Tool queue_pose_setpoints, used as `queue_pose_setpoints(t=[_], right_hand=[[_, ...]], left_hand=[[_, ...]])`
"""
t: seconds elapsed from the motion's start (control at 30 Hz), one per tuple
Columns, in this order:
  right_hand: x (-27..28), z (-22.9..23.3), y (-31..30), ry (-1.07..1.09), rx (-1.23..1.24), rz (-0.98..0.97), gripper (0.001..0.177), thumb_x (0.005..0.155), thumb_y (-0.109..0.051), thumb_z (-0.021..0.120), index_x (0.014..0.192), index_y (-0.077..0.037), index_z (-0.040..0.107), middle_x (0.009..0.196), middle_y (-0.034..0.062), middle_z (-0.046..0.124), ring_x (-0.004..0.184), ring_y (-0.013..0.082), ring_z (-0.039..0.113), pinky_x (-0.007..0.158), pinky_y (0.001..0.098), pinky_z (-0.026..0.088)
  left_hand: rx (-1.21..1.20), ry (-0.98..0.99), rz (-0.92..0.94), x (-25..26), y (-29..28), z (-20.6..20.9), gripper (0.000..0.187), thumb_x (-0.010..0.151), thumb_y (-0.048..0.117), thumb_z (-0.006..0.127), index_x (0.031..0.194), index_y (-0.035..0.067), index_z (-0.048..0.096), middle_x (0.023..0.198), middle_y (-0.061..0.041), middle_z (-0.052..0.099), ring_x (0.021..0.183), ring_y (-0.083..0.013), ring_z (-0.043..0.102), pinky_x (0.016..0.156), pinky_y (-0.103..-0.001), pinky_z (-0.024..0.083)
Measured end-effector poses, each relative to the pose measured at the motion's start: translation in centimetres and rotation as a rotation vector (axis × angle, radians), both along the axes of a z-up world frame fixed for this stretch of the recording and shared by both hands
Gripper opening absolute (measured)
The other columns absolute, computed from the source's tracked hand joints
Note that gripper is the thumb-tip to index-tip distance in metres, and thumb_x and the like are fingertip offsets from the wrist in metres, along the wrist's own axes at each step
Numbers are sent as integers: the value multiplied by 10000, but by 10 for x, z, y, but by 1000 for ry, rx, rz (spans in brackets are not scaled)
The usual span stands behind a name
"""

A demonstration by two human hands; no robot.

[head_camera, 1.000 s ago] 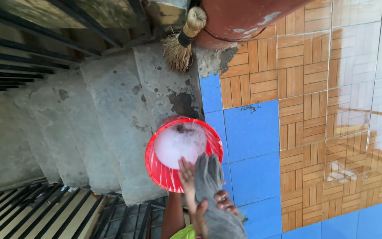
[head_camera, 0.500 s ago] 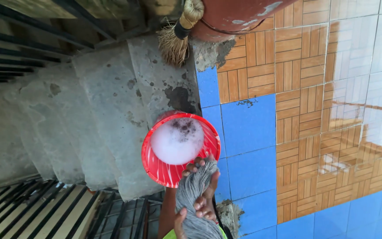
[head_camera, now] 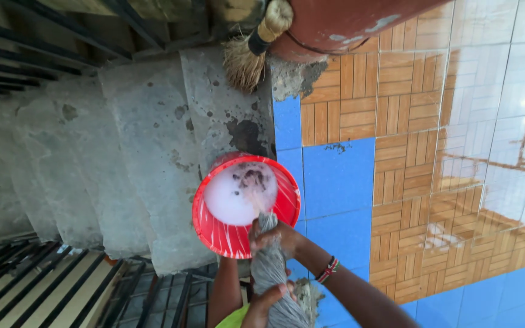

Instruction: Mopping a tiled floor area using a string mop and a bucket of soapy water.

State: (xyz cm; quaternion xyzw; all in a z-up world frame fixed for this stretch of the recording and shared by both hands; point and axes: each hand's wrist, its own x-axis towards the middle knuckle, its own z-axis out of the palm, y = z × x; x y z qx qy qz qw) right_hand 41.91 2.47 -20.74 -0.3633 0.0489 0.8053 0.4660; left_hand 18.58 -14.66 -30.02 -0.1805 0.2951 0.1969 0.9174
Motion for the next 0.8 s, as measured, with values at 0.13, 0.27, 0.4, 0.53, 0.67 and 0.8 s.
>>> queue_pose_setpoints(t=[0.13,0.27,0.4,0.53,0.67,0.8], right_hand=[[13,31,15,-388,152,518,274,774,-70,824,994,3,677,897,110,715,842,217,686,756,393,575],[16,103,44,-721,85,801,369,651,-158,843,960,-35,683,865,86,719,802,191,684,748,379,585],[15,115,42,-834,112,991,428,705,-227,826,1073,-53,693,940,123,749,886,202,735,823,366,577],[2,108,33,-954,366,1021,355,697,-115,708,1043,-68,776,1000,159,766,955,293,749,825,391,583],[-11,77,33,-1218,525,917,478,595,-64,752,1072,-44,763,1098,166,731,1027,369,685,867,437,550],[-24,46,41,-1339,464,931,422,655,-153,722,1065,-71,778,1112,153,738,1004,357,687,871,456,548]], left_hand=[[136,108,-24,-11,-21,-47,606,837,163,686,1383,60,444,1040,-88,622,953,-244,638,884,-430,519],[257,226,-41,-4,-8,-53,649,826,165,706,1403,59,429,1074,-99,628,979,-258,642,891,-429,523],[353,356,-55,6,5,-34,693,815,167,726,1423,57,413,1108,-111,634,1004,-272,647,898,-428,527],[412,501,-83,8,0,-6,737,804,169,747,1444,56,398,1143,-122,641,1030,-285,651,905,-427,531],[490,642,-111,18,0,-6,781,794,171,767,1464,54,382,1177,-134,647,1056,-299,656,912,-426,535],[584,781,-148,35,28,1,826,783,173,787,1484,53,367,1211,-145,653,1081,-313,661,919,-425,539]])
